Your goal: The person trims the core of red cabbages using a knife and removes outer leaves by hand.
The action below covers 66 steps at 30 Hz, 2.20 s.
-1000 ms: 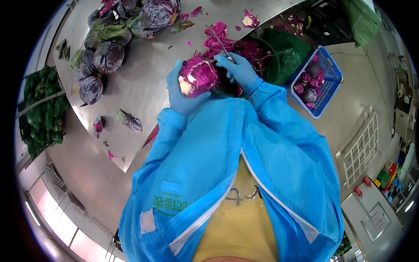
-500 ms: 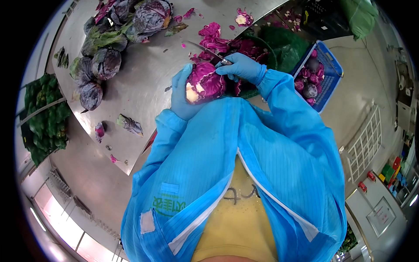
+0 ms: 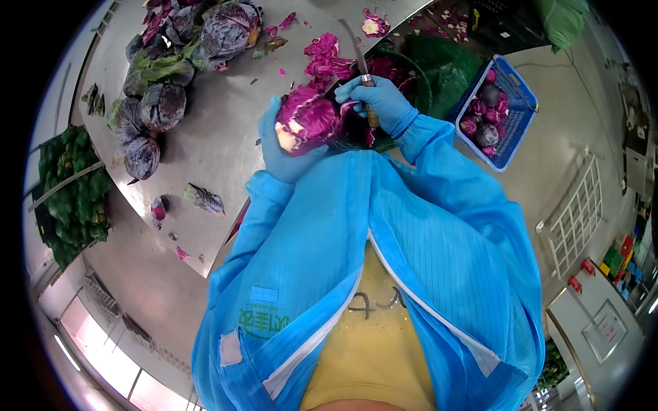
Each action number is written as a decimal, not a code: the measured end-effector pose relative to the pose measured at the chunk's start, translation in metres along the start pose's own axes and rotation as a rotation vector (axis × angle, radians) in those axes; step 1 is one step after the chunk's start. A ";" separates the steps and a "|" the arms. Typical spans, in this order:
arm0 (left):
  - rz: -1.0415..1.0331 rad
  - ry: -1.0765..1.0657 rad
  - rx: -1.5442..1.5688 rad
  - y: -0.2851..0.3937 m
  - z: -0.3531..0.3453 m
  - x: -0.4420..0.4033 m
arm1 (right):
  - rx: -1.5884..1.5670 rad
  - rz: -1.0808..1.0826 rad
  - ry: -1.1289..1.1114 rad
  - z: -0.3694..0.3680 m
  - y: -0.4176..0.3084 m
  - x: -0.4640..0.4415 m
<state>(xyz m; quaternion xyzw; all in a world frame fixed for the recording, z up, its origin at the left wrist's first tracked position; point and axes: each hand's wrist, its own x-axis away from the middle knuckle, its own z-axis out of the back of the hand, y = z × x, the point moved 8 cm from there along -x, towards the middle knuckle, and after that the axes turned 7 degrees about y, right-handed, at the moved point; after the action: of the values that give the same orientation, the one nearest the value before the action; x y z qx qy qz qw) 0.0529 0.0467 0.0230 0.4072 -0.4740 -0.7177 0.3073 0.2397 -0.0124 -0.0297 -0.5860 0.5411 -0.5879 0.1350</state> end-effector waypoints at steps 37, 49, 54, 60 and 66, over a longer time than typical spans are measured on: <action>0.335 0.026 0.469 0.001 -0.021 0.000 | 0.373 0.854 0.248 -0.025 -0.051 0.071; 0.237 -0.005 0.268 0.004 -0.020 -0.008 | 0.374 0.779 0.152 -0.019 -0.055 0.066; 0.247 -0.014 0.317 0.003 -0.023 -0.009 | 0.269 0.820 0.118 -0.018 -0.054 0.069; 0.267 -0.021 0.327 -0.001 -0.024 -0.010 | 0.413 0.764 -0.029 -0.018 -0.060 0.063; 0.501 0.024 0.462 -0.014 -0.023 -0.004 | 0.335 0.800 0.060 -0.008 -0.060 0.075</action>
<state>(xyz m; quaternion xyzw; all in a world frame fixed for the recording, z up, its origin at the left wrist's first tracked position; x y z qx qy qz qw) 0.0745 0.0454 0.0067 0.3456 -0.7058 -0.4886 0.3790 0.2411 -0.0454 0.0605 -0.2826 0.6263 -0.5859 0.4296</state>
